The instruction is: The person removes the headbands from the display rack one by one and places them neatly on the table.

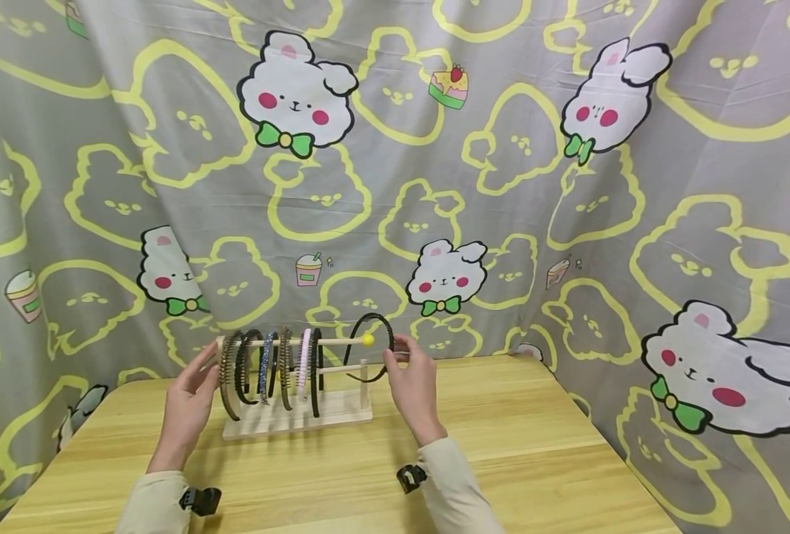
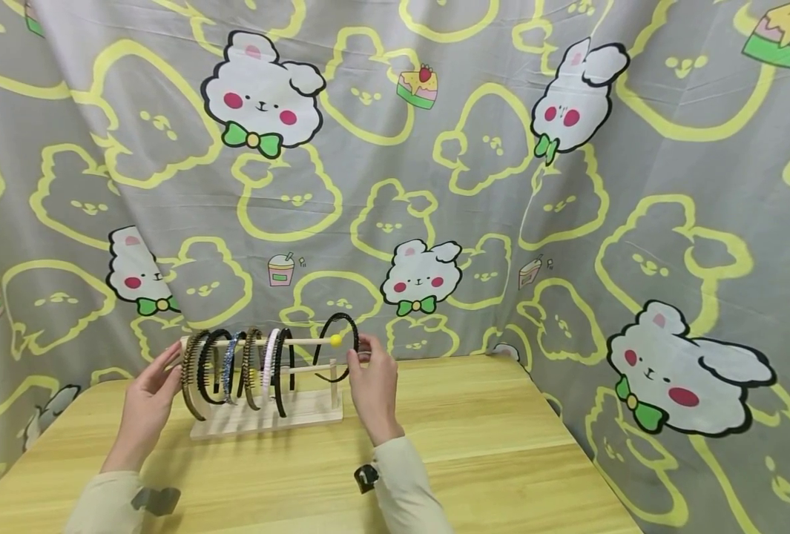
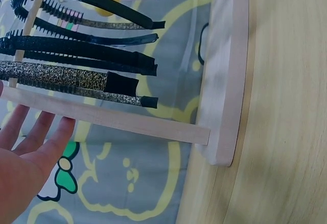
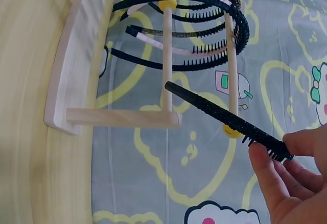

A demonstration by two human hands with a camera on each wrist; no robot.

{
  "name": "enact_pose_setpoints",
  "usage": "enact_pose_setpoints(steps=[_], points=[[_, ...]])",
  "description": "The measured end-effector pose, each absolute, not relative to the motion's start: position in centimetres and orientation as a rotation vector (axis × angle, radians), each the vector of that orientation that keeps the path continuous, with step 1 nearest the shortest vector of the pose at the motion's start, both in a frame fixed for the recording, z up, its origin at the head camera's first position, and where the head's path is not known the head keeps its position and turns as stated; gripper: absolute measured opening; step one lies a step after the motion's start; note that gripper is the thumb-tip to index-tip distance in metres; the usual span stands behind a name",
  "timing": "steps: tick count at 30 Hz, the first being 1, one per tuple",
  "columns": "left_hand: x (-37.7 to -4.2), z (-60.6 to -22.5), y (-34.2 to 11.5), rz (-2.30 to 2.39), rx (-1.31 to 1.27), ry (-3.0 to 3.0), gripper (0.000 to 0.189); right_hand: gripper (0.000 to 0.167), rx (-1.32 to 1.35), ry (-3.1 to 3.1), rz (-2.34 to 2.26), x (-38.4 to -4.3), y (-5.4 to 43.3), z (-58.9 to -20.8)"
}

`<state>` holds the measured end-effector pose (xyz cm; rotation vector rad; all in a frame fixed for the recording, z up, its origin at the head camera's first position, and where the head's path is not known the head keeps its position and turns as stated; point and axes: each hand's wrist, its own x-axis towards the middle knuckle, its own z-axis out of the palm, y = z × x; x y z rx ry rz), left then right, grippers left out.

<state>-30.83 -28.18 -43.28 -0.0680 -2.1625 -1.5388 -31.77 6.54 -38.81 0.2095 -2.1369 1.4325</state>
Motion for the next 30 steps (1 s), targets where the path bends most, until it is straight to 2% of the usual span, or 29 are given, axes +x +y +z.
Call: enact_pose_setpoints(steps=[19,30], points=[[-30.6,-43.2,-28.1,-1.522,-0.041,-2.189,0.051,0.029,0.13,-2.097,1.502,-31.9,9.3,-39.2],[-30.7,-43.1,-28.1,-1.536,-0.041,-2.185,0.051,0.028,0.046,-1.994,1.746,-31.8,10.9,-40.5]])
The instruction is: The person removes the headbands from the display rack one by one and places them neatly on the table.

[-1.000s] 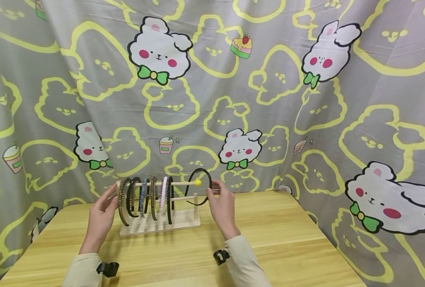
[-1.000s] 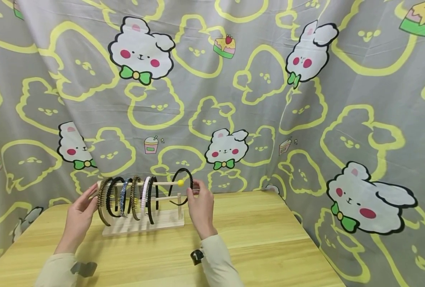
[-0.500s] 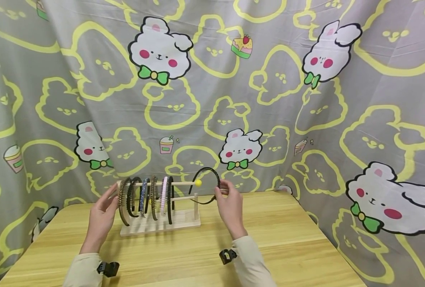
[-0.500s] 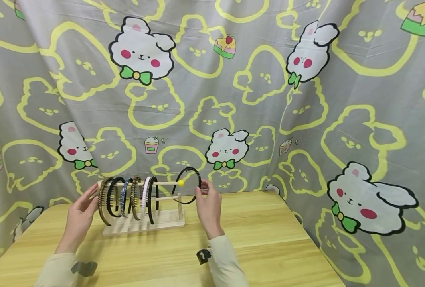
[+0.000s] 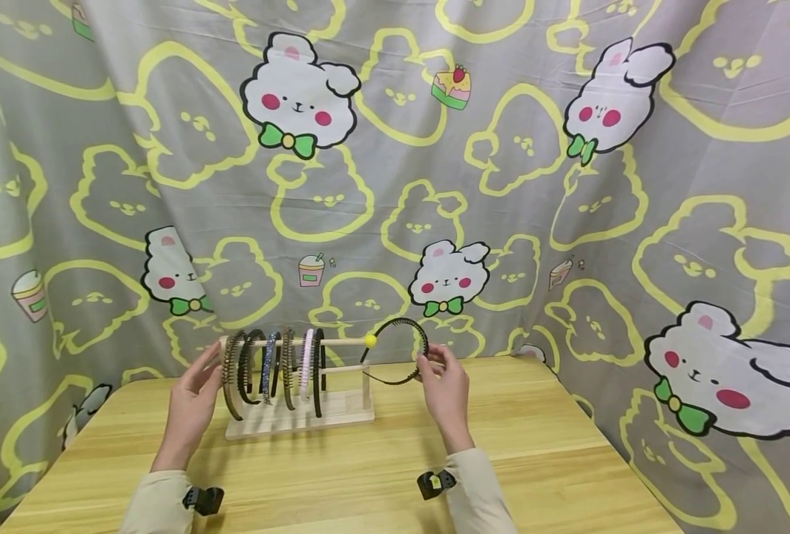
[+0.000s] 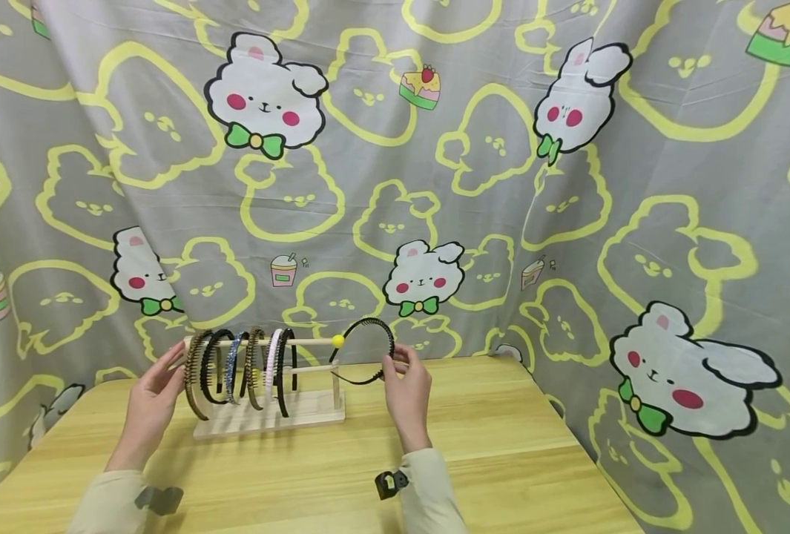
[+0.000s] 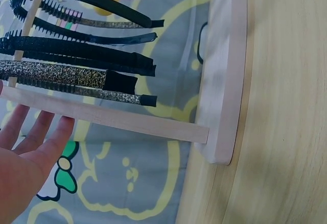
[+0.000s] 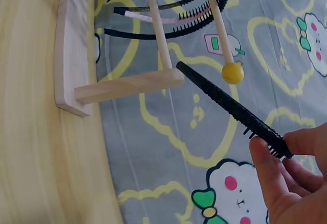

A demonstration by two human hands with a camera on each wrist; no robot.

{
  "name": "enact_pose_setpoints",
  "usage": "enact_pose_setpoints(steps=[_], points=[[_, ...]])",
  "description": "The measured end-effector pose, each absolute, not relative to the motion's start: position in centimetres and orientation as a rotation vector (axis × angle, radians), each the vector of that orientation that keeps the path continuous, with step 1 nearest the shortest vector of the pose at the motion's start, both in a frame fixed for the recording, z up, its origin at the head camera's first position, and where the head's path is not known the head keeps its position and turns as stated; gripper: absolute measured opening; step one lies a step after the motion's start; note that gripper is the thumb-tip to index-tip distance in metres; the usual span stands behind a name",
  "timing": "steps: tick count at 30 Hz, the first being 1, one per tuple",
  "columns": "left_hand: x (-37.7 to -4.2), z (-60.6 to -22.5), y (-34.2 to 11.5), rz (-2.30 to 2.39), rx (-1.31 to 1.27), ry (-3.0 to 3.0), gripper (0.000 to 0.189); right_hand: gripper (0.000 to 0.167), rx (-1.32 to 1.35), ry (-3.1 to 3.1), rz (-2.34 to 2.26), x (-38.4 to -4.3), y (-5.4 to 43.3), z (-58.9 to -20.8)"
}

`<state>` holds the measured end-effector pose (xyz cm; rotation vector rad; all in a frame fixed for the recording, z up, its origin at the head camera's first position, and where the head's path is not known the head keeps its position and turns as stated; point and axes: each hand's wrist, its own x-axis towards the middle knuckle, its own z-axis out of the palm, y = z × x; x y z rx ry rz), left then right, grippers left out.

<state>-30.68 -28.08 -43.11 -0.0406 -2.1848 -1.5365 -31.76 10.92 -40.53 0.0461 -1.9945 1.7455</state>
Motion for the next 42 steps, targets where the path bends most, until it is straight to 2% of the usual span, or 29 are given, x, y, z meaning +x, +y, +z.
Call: enact_pose_setpoints(steps=[18,42], points=[[-30.9,-43.4,-28.4,-1.535,-0.044,-2.177,0.051,0.028,-0.198,-1.877,2.028,-33.0,13.1,-43.6],[-30.5,-43.3,-28.0,-1.505,-0.057,-2.192,0.051,0.036,-0.314,-2.042,1.988,-33.5,14.0,-48.4]])
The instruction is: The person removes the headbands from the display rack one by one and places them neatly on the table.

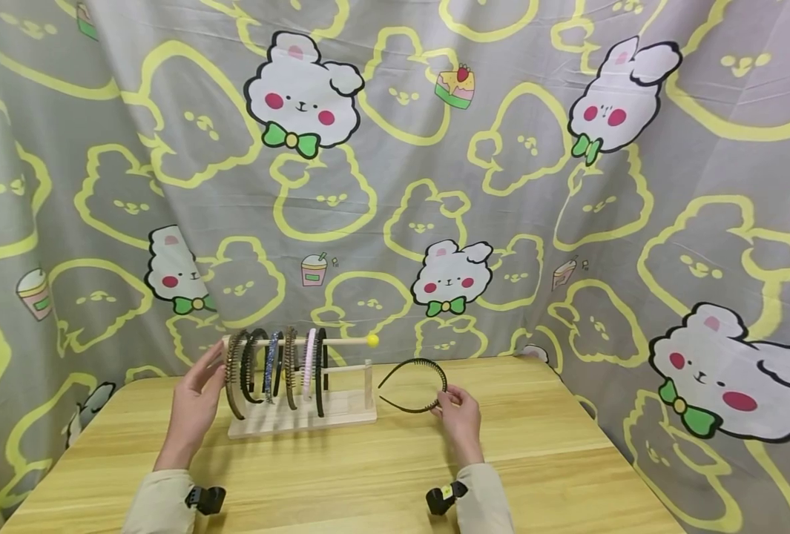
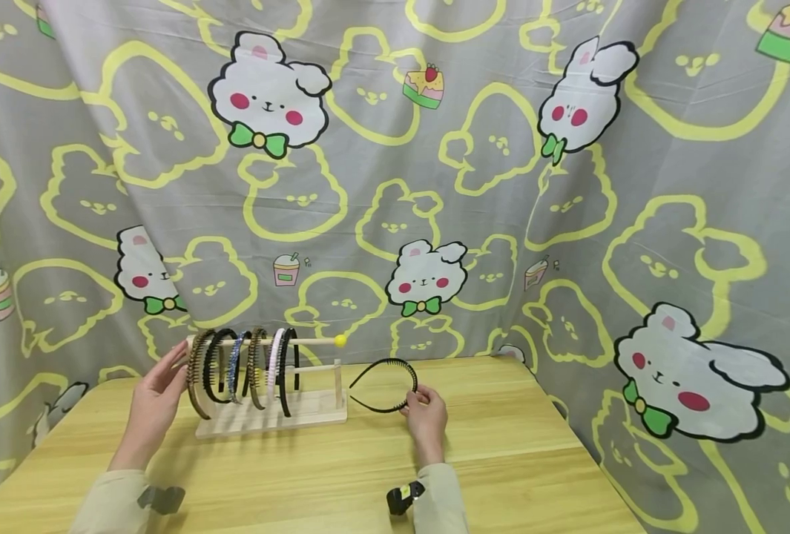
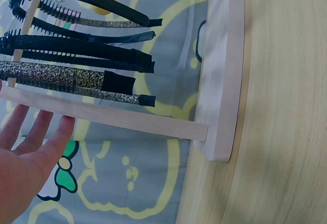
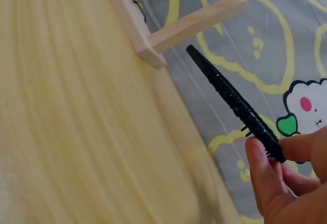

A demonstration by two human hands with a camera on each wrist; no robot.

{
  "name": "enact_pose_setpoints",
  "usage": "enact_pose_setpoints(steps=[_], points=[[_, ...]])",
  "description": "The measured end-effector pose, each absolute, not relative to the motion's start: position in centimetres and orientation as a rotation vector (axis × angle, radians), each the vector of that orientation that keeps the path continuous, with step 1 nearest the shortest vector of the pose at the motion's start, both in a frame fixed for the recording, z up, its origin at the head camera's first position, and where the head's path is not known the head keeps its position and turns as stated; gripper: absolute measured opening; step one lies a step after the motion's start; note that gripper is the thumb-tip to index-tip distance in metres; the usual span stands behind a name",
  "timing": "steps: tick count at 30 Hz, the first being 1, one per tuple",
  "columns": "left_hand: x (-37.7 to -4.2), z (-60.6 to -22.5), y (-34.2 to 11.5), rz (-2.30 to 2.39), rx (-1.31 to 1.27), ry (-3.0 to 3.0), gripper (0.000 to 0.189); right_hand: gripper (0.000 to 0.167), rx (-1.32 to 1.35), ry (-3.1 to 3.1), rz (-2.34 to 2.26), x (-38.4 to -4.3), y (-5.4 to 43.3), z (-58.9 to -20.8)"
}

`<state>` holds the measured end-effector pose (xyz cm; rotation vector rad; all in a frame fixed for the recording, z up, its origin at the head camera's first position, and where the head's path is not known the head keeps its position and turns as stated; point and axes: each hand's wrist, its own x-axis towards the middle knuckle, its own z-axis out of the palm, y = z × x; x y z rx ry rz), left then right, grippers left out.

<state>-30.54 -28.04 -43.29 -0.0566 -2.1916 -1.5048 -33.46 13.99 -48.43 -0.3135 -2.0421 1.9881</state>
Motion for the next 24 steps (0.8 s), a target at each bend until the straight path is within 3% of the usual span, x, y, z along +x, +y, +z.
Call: enact_pose_setpoints(steps=[24], points=[[-30.7,-43.6,-28.3,-1.487,-0.114,-2.175,0.05,0.037,-0.394,-2.047,2.062,-33.9,14.1,-51.0]])
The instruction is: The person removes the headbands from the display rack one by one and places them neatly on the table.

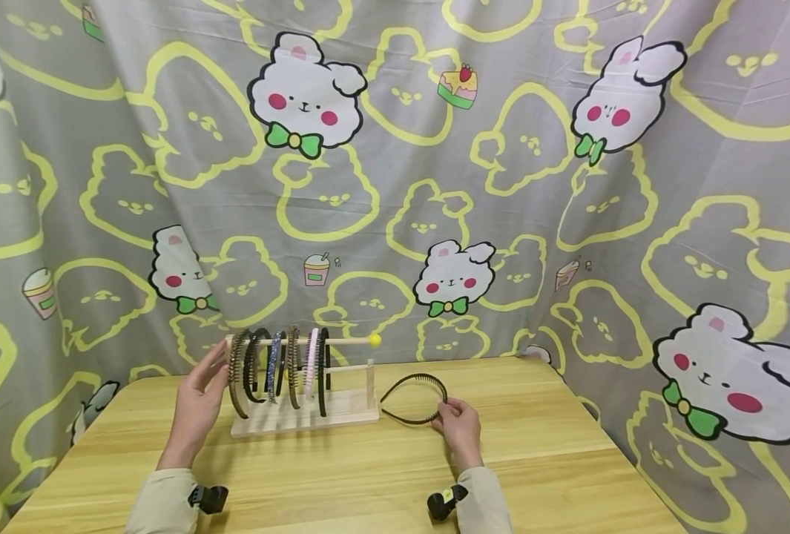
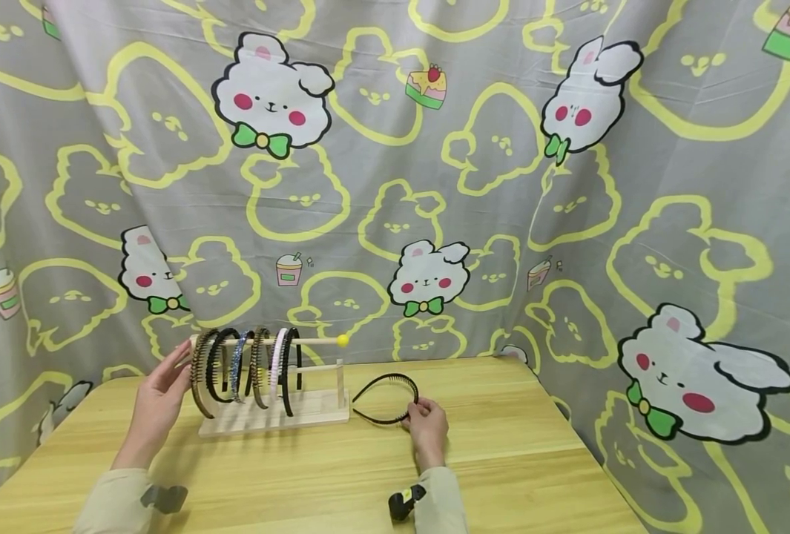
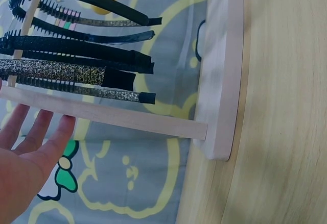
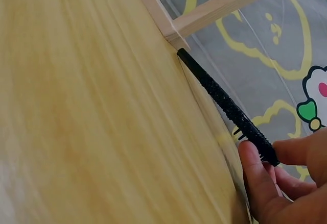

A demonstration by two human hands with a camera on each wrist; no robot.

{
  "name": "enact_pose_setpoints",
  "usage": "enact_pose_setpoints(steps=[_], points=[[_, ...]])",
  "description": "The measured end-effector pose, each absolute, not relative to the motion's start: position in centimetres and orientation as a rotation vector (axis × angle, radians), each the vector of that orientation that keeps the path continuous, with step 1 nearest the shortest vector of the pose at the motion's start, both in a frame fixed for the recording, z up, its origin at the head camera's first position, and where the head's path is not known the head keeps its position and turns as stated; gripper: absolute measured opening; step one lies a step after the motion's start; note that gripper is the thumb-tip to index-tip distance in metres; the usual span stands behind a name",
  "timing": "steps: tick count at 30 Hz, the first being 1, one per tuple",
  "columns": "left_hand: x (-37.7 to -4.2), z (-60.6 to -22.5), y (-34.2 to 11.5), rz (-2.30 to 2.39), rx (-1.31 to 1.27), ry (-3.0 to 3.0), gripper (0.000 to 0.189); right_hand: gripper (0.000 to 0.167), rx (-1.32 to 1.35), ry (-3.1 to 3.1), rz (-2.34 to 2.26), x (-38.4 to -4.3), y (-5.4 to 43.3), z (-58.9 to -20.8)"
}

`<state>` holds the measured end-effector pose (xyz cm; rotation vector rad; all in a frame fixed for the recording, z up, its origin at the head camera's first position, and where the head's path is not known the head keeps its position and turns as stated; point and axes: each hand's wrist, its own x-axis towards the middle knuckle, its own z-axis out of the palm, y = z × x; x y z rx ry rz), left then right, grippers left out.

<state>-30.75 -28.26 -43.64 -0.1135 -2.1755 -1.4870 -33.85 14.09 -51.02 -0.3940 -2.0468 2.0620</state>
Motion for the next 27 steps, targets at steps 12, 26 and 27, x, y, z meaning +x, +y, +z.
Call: enact_pose_setpoints(steps=[12,26,27], points=[[-30.74,-43.65,-28.32,-1.497,-0.101,-2.181,0.052,0.037,-0.403,-2.135,1.953,-33.48,14.32,-50.92],[-30.89,-43.45,-28.28,-1.504,-0.074,-2.189,0.051,0.033,-0.421,-2.188,1.896,-33.14,14.56,-50.7],[-30.86,-43.46,-28.27,-1.501,-0.076,-2.191,0.052,0.032,-0.43,-2.192,1.887,-33.14,14.58,-50.68]])
